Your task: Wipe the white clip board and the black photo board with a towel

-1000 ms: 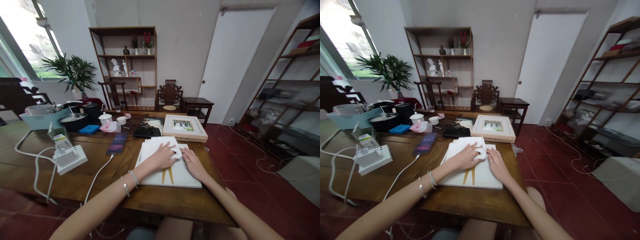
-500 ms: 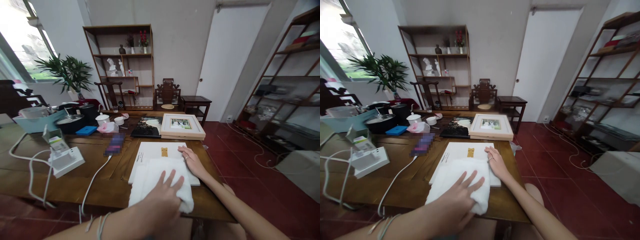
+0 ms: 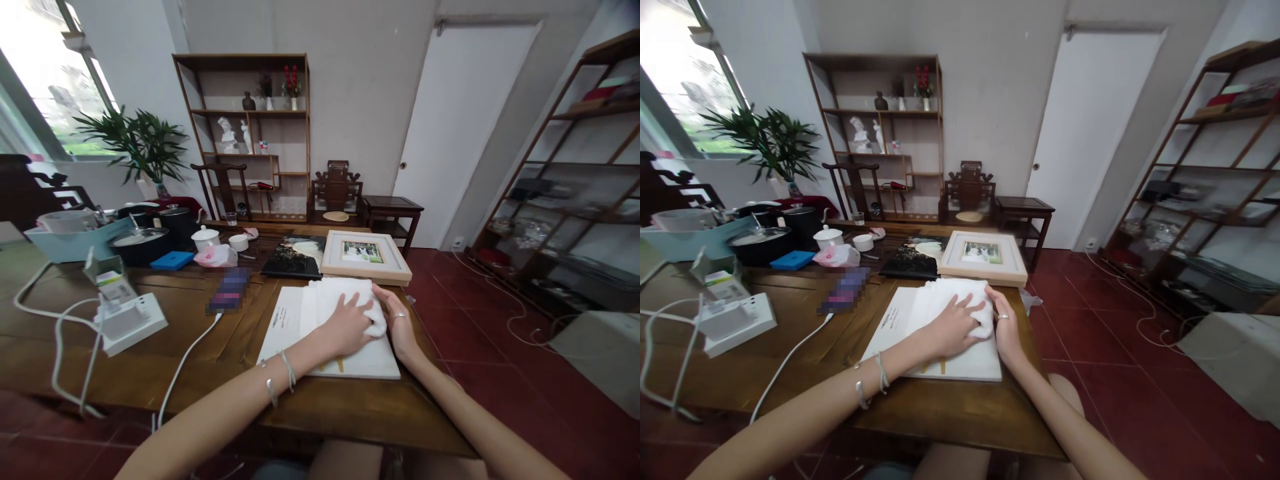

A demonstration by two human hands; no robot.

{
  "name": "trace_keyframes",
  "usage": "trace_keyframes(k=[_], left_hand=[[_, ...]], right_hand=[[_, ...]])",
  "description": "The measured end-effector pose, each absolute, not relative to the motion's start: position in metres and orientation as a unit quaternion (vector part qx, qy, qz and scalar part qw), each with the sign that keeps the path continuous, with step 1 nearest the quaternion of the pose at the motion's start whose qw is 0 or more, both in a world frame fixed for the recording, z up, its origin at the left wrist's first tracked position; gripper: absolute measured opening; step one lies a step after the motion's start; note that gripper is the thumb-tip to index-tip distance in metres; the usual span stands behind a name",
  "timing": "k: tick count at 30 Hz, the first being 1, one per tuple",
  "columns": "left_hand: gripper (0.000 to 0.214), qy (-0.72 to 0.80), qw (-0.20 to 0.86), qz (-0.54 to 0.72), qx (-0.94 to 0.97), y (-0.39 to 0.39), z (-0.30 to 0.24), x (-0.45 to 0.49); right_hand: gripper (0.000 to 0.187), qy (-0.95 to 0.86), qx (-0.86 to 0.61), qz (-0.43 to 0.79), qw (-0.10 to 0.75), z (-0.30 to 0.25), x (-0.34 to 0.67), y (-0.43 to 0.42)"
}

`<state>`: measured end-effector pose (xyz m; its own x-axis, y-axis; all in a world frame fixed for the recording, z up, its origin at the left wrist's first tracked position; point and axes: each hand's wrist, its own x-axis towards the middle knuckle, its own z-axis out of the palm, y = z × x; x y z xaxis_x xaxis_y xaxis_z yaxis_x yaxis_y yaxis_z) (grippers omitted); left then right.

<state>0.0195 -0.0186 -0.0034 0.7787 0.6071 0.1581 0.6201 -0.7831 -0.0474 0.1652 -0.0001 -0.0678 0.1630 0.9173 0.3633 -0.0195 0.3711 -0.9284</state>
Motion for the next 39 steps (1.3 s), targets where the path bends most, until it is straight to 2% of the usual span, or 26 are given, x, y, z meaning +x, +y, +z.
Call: trace_keyframes(k=[7, 11, 14, 16, 18, 21, 24, 29, 35, 39], left_hand=[[0.017, -0.256, 0.070, -0.035, -0.964, -0.098, -0.024, -0.001], [0.020, -0.246, 0.009, -0.083, -0.966, -0.128, -0.040, -0.022], [0.024, -0.294, -0.074, -0.112, -0.946, -0.130, -0.008, -0.051], [0.029, -0.372, -0.091, -0.160, -0.910, -0.123, 0.030, -0.074], [0.029, -0.454, -0.060, -0.213, -0.863, -0.108, 0.064, -0.094], [0.029, -0.474, 0.028, -0.244, -0.846, -0.077, 0.082, -0.113], [0.040, -0.430, 0.056, -0.200, -0.878, -0.046, 0.058, -0.118], [0.042, -0.415, 0.012, -0.068, -0.907, -0.024, 0.003, -0.109], [0.015, -0.401, -0.010, -0.085, -0.912, -0.006, 0.000, -0.103], [0.020, -0.436, -0.011, -0.069, -0.897, 0.015, -0.004, -0.103]], right_hand=[[0.041, -0.543, -0.441, 0.383, 0.603, -0.061, 0.162, -0.006], [0.039, -0.595, -0.473, 0.338, 0.555, -0.055, 0.160, -0.010], [0.040, -0.602, -0.480, 0.337, 0.542, -0.054, 0.160, -0.011], [0.040, -0.601, -0.481, 0.344, 0.538, -0.055, 0.160, -0.010], [0.040, -0.600, -0.483, 0.351, 0.533, -0.057, 0.160, -0.009], [0.041, -0.601, -0.485, 0.357, 0.525, -0.056, 0.159, -0.009], [0.042, -0.602, -0.482, 0.361, 0.524, -0.054, 0.158, -0.011], [0.043, -0.609, -0.485, 0.358, 0.516, -0.054, 0.157, -0.012], [0.040, -0.617, -0.493, 0.351, 0.503, -0.059, 0.158, -0.010], [0.039, -0.624, -0.495, 0.345, 0.497, -0.057, 0.158, -0.012]])
